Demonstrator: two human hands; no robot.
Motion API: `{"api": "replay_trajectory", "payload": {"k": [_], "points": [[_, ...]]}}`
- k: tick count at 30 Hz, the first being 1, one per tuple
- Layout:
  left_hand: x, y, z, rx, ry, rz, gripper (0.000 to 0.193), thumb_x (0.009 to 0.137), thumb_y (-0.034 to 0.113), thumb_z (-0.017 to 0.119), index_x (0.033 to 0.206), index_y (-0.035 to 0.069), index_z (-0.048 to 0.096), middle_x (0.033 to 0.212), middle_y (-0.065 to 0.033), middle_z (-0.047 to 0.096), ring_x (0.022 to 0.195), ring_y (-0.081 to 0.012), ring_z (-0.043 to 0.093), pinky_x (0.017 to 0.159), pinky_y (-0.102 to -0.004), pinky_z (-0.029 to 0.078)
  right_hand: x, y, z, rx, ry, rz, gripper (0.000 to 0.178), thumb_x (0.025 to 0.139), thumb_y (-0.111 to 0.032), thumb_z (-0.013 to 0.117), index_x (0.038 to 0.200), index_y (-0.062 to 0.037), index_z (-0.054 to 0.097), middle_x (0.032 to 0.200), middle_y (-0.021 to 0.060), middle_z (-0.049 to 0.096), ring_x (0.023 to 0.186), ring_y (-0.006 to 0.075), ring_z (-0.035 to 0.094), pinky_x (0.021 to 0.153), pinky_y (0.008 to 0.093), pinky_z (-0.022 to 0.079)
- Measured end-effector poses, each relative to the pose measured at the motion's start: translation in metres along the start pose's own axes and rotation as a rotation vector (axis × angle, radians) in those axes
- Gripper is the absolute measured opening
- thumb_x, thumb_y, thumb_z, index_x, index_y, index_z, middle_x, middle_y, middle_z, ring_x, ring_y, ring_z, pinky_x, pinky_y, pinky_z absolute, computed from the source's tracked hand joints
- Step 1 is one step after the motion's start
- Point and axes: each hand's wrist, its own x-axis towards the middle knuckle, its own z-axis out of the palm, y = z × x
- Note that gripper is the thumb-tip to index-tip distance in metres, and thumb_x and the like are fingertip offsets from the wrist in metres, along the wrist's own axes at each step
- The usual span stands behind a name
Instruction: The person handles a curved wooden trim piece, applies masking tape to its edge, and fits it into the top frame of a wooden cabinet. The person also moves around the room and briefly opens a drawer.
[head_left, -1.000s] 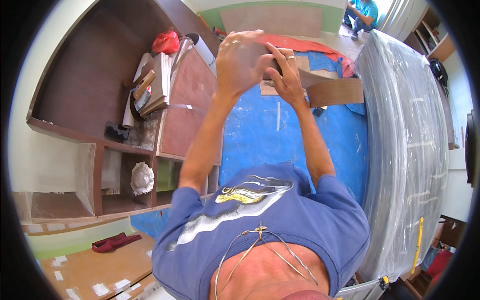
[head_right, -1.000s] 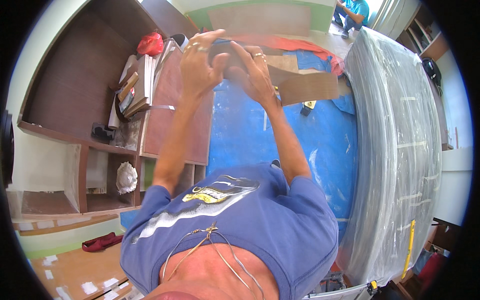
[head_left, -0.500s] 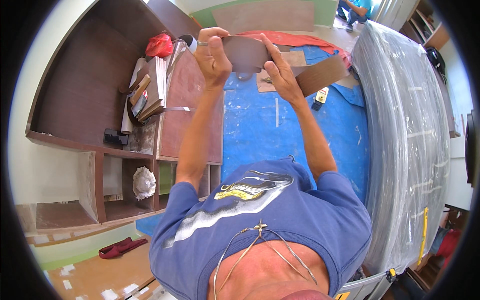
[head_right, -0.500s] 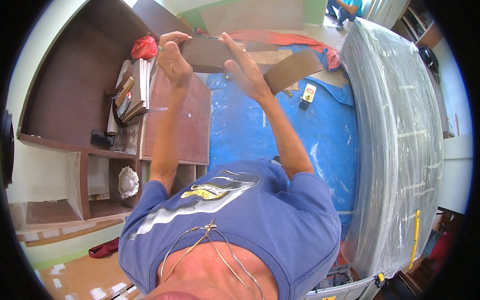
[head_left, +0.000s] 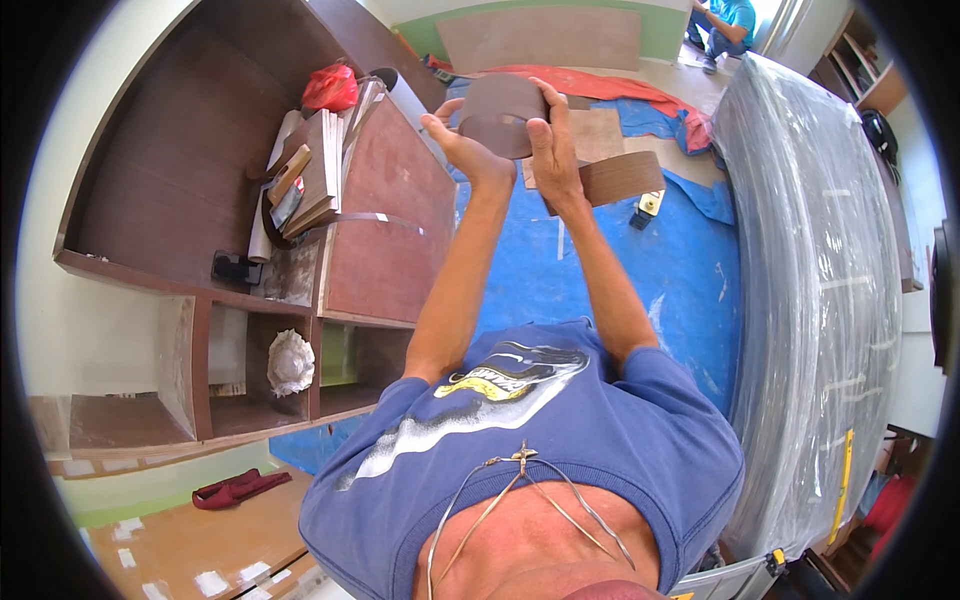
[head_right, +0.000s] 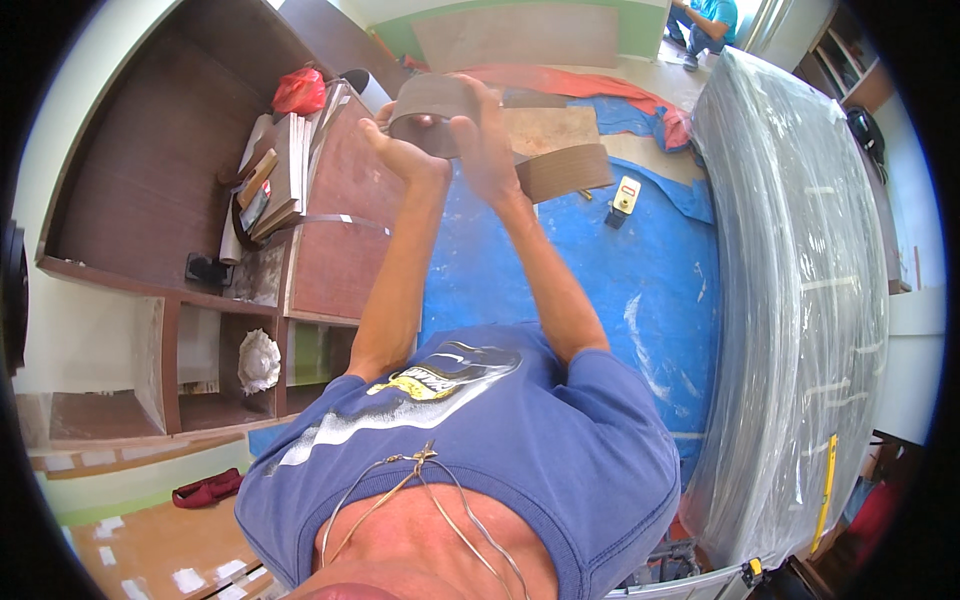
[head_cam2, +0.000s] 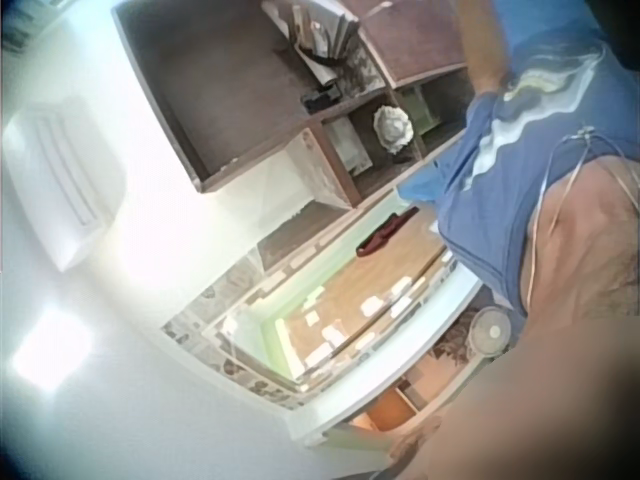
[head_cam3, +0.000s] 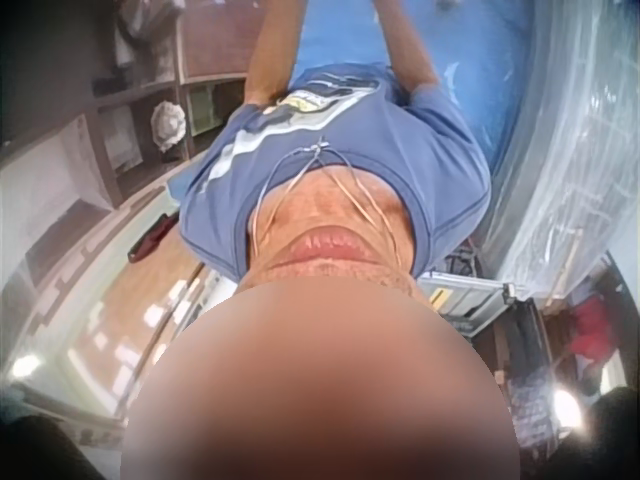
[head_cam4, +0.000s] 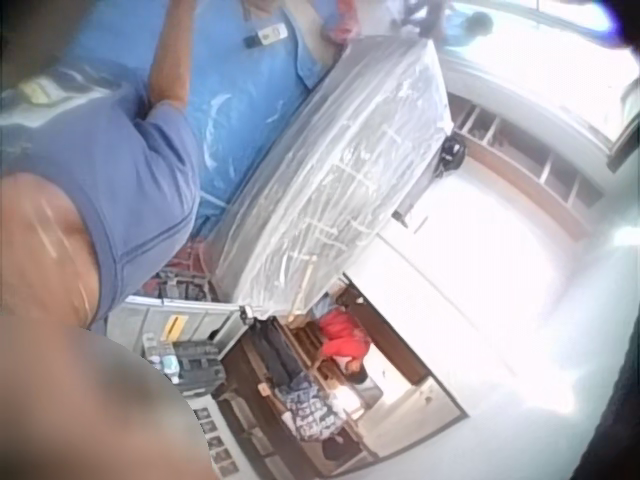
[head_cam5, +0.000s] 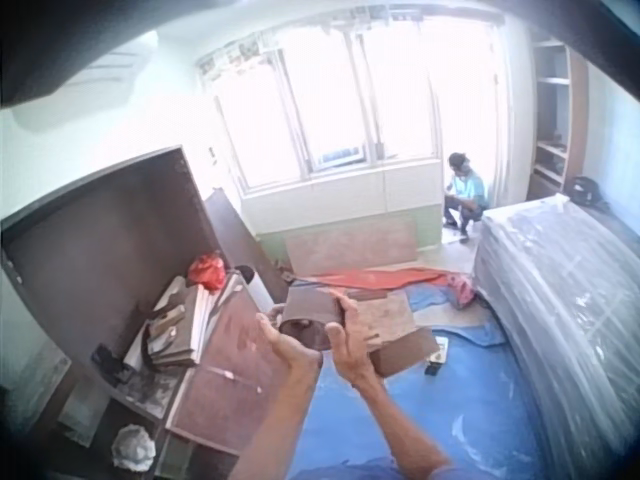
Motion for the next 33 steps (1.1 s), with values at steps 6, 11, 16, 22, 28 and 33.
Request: {"api": "replay_trajectory", "payload": {"k": [6,11,16,22,28,33], "points": [[0.013,0.012,-0.01,0.662,-0.511,0.515,0.045,0.107,0.044,0.039,0.11,0.007,0.065,0.099,-0.013,0.069,0.095,-0.0248,0.066,0.083,-0.0379,0.054,0.006,0.01,-0.031,-0.272,-0.108,-0.111,0.057,0.103,-0.04,0.051,0.142,0.0002,0.044,0.127,0.0204,0.054,0.118,0.0336,0.054,0.103,0.0432,0.042],[0.016,0.039,0.005,1.108,-0.885,0.954,0.03,0.086,0.035,0.075,0.1,0.009,0.071,0.097,-0.0125,0.071,0.091,-0.0313,0.069,0.08,-0.038,0.056,0.004,0.006,-0.036,-0.315,-0.207,-0.152,0.06,0.104,-0.045,0.052,0.143,0.0002,0.044,0.123,0.0205,0.054,0.115,0.0349,0.055,0.102,0.0433,0.043],[0.032,0.064,0.013,1.115,-0.886,1.128,0.033,0.093,0.04,0.067,0.101,0.008,0.072,0.093,-0.0119,0.071,0.085,-0.03,0.07,0.073,-0.0371,0.055,0.009,-0.001,-0.05,-0.076,-0.082,-0.018,0.064,0.107,-0.046,0.045,0.153,-0.0031,0.037,0.137,0.016,0.054,0.125,0.0304,0.054,0.11,0.0408,0.039],[0.04,0.078,0.013,0.854,-0.662,1.024,0.057,0.103,0.055,0.045,0.102,0.006,0.074,0.089,-0.0111,0.07,0.081,-0.0219,0.068,0.073,-0.034,0.054,0.007,-0.004,-0.051,0.025,-0.247,0.179,0.067,0.109,-0.05,0.038,0.158,-0.0054,0.031,0.153,0.0161,0.043,0.14,0.0285,0.042,0.119,0.0403,0.028],[0.018,0.048,0.023,0.426,-0.267,0.651,0.08,0.105,0.065,0.02,0.098,0.001,0.068,0.095,-0.0106,0.068,0.092,-0.0235,0.065,0.085,-0.0357,0.053,0.0,-0.009,-0.007,0.144,-0.118,0.044,0.068,0.106,-0.052,0.042,0.153,-0.0031,0.037,0.151,0.019,0.04,0.144,0.033,0.033,0.12,0.045,0.025],[0.009,0.04,0.024,0.2,-0.134,0.405,0.081,0.103,0.07,0.017,0.109,0.003,0.062,0.105,-0.0105,0.064,0.101,-0.0251,0.063,0.09,-0.0407,0.055,0.013,-0.016,-0.003,-0.003,-0.084,-0.107,0.079,0.103,-0.06,0.044,0.154,-0.0001,0.032,0.151,0.0196,0.039,0.143,0.0352,0.034,0.119,0.0451,0.025]]}}
